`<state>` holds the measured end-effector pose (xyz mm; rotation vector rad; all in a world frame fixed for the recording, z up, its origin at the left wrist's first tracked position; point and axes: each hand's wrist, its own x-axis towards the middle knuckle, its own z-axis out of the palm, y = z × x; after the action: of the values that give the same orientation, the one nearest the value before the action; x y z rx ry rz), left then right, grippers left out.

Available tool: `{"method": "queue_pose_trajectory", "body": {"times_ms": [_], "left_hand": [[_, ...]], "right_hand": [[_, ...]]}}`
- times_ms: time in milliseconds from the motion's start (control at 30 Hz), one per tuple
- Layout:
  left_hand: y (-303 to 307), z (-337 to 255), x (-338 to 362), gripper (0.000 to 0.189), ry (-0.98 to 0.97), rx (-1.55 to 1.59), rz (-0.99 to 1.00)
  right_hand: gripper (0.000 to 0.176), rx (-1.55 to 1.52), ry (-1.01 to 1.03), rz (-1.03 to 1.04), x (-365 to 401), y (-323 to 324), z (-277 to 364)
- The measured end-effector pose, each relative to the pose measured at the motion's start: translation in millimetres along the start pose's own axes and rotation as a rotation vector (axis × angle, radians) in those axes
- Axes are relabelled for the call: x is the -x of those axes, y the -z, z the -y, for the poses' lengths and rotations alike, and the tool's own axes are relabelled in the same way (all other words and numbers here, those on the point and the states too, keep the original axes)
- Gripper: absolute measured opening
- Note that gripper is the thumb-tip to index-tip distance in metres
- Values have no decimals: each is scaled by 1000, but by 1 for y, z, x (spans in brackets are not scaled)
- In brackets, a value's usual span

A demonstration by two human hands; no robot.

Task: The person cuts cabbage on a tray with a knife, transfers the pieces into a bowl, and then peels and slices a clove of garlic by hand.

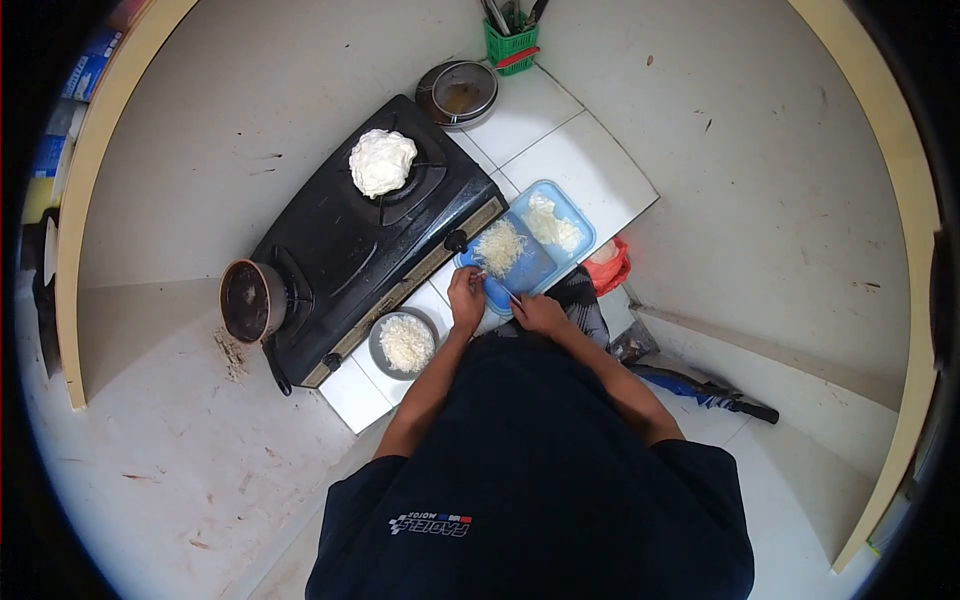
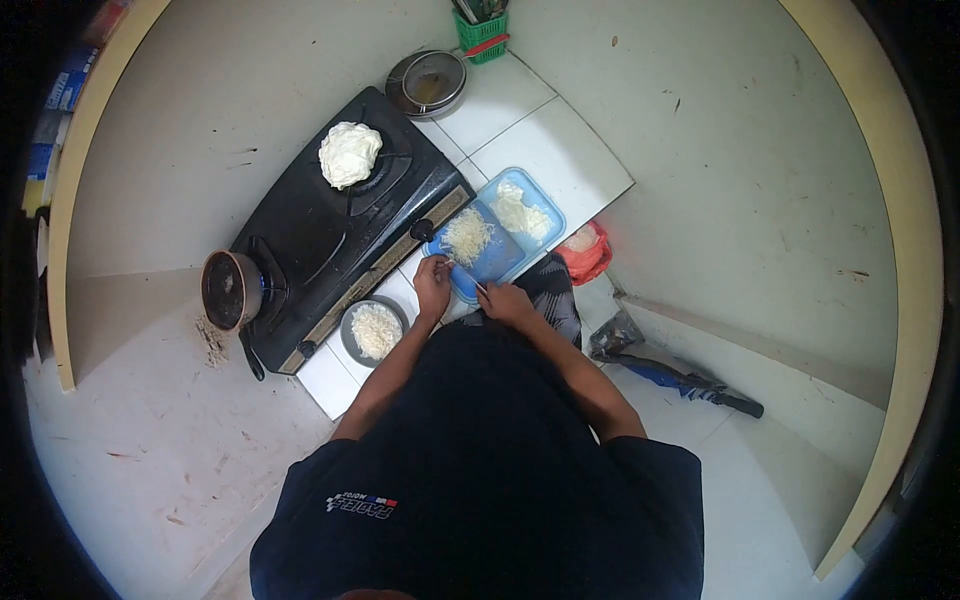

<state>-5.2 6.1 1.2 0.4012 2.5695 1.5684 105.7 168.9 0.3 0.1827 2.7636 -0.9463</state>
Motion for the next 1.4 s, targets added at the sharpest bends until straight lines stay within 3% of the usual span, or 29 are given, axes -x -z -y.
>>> {"method": "queue_pose_trajectory", "body": {"times_ms": [600, 1167, 1400], "left_hand": [[4, -1, -4, 5, -21, -28, 21], [9, 0, -1, 16, -134, -19, 68], [8, 1, -3, 15, -85, -30, 80]], "right_hand": [[43, 29, -4, 15, -2, -4, -1], [45, 68, -8, -7, -4, -5, -1], [46, 72, 23, 1, -22, -19, -3]]}}
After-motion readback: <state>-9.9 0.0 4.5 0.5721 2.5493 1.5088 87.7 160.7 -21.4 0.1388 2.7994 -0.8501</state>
